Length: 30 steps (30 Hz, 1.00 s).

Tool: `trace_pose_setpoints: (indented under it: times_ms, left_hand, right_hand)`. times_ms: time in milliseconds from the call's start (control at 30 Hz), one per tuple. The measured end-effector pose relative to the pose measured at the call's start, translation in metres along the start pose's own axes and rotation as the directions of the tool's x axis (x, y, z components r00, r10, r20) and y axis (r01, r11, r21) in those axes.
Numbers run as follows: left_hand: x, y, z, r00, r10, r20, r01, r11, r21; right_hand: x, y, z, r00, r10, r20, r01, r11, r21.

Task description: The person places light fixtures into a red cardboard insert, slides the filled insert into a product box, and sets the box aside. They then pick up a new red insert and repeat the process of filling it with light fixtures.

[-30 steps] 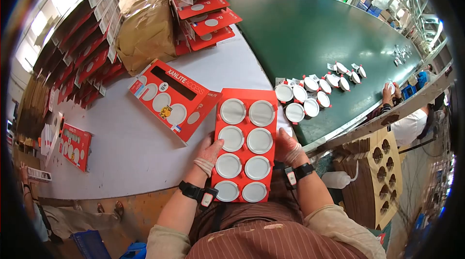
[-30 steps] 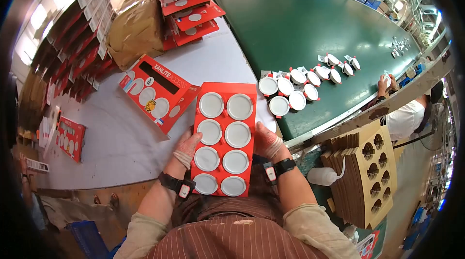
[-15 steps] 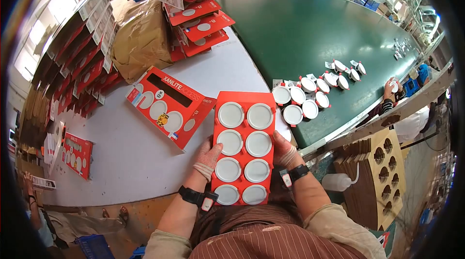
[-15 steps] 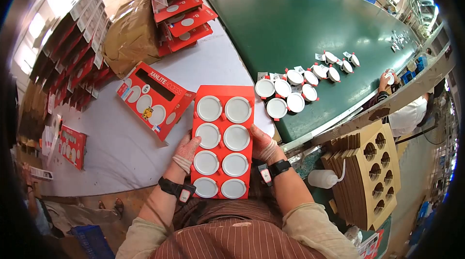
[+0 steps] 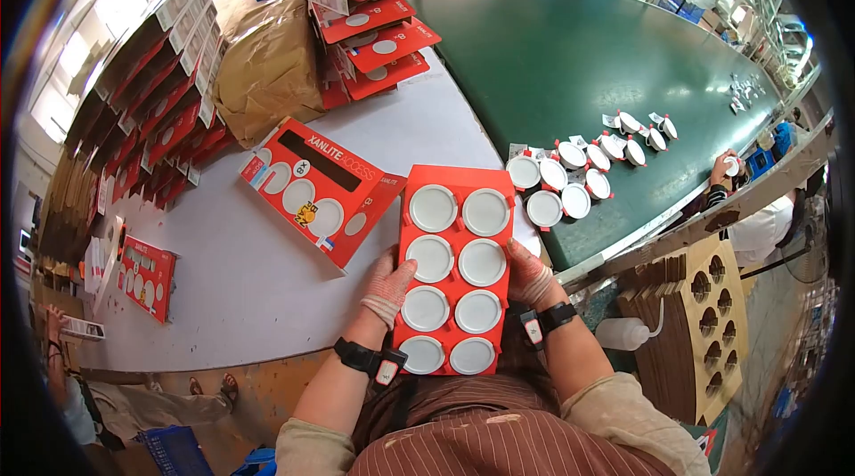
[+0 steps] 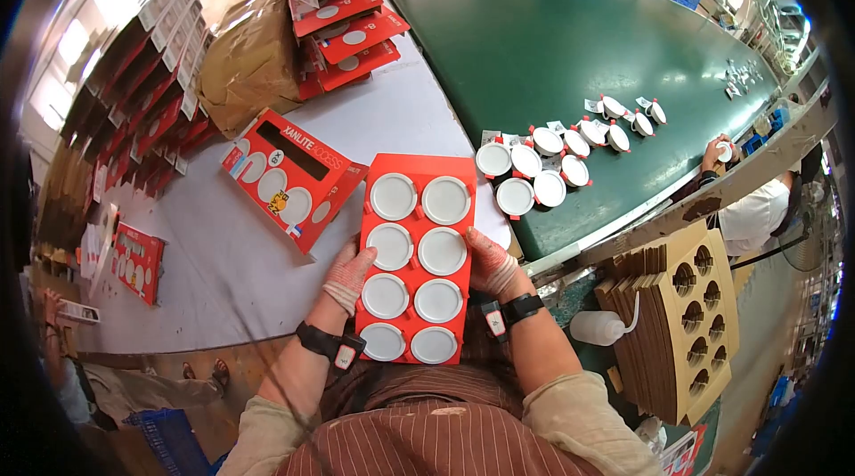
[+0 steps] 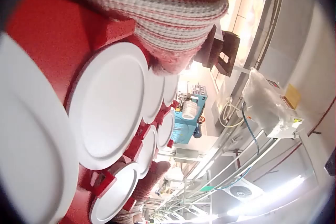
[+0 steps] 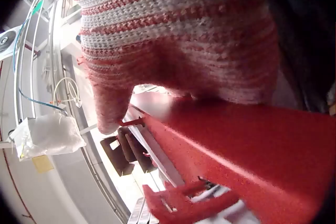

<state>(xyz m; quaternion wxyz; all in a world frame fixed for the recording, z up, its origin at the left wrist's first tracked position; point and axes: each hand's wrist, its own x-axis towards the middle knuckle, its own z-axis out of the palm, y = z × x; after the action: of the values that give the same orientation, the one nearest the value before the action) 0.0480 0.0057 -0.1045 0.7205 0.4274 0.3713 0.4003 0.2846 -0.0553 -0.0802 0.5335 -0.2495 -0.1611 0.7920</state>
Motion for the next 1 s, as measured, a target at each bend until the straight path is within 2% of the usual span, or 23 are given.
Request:
trace_pose_setpoints:
  times_ms: [167, 267, 433, 533, 600, 667, 733, 833, 867, 900, 933, 967, 1000]
  left_hand:
    - [0.002, -0.011, -0.004, 1.000, 0.018, 0.011, -0.018, 1.000, -0.023]
    - [0.000, -0.010, -0.002, 1.000, 0.020, 0.011, -0.020, 1.000, -0.011]
    - [-0.003, -0.006, 0.002, 0.999, 0.029, 0.042, -0.030, 1.000, 0.007]
    - [-0.006, -0.004, 0.004, 0.999, 0.018, 0.029, -0.016, 0.998, -0.068]
    - [-0.006, -0.004, 0.001, 1.000, 0.009, 0.021, -0.010, 1.000, 0.021]
    - [-0.006, -0.007, -0.003, 1.000, 0.019, 0.022, -0.019, 1.000, 0.016]
    - [-0.008, -0.007, -0.003, 0.999, 0.030, 0.021, -0.030, 0.999, 0.011]
    - [-0.012, -0.008, -0.004, 0.999, 0.038, -0.021, -0.037, 0.999, 0.021]
    - [-0.013, -0.010, -0.004, 0.998, 0.043, -0.043, -0.041, 0.999, 0.033]
    - [-0.013, -0.012, -0.004, 0.997, 0.047, -0.063, -0.044, 0.998, 0.044]
    - [-0.010, -0.015, -0.005, 0.997, 0.052, -0.062, -0.049, 0.998, 0.043]
    - [-0.006, -0.019, -0.006, 0.997, 0.052, -0.056, -0.049, 0.997, 0.055]
    - [-0.006, -0.013, -0.002, 0.997, 0.053, -0.048, -0.049, 0.997, 0.067]
  right_hand:
    - [-0.005, -0.002, 0.004, 0.999, 0.006, 0.035, -0.005, 1.000, -0.016]
    - [-0.011, 0.000, 0.004, 0.999, -0.043, 0.031, 0.045, 0.997, -0.067]
    - [-0.018, 0.010, -0.004, 0.992, -0.103, -0.070, 0.102, 0.995, -0.015]
    - [-0.018, 0.010, -0.004, 0.994, -0.095, -0.050, 0.095, 0.995, 0.002]
    - [-0.019, 0.009, 0.000, 0.996, -0.081, -0.028, 0.081, 0.997, 0.000]
    - [-0.018, 0.009, 0.004, 0.998, -0.068, -0.007, 0.068, 0.998, -0.004]
    - [-0.017, 0.012, 0.006, 0.993, -0.104, -0.056, 0.103, 0.995, -0.017]
    - [-0.004, 0.013, -0.010, 0.995, -0.062, -0.080, 0.059, 0.998, -0.039]
    - [-0.001, 0.016, -0.015, 0.980, -0.134, -0.150, 0.124, 0.990, -0.072]
    - [0.003, 0.016, -0.014, 0.980, -0.135, -0.144, 0.125, 0.989, -0.076]
    - [0.007, 0.016, -0.012, 0.917, -0.280, -0.284, 0.175, 0.922, -0.345]
    - [0.009, 0.017, -0.010, 0.815, -0.447, -0.369, 0.164, 0.788, -0.593]
    - [0.007, 0.020, 0.001, 0.752, -0.554, -0.358, 0.188, 0.700, -0.689]
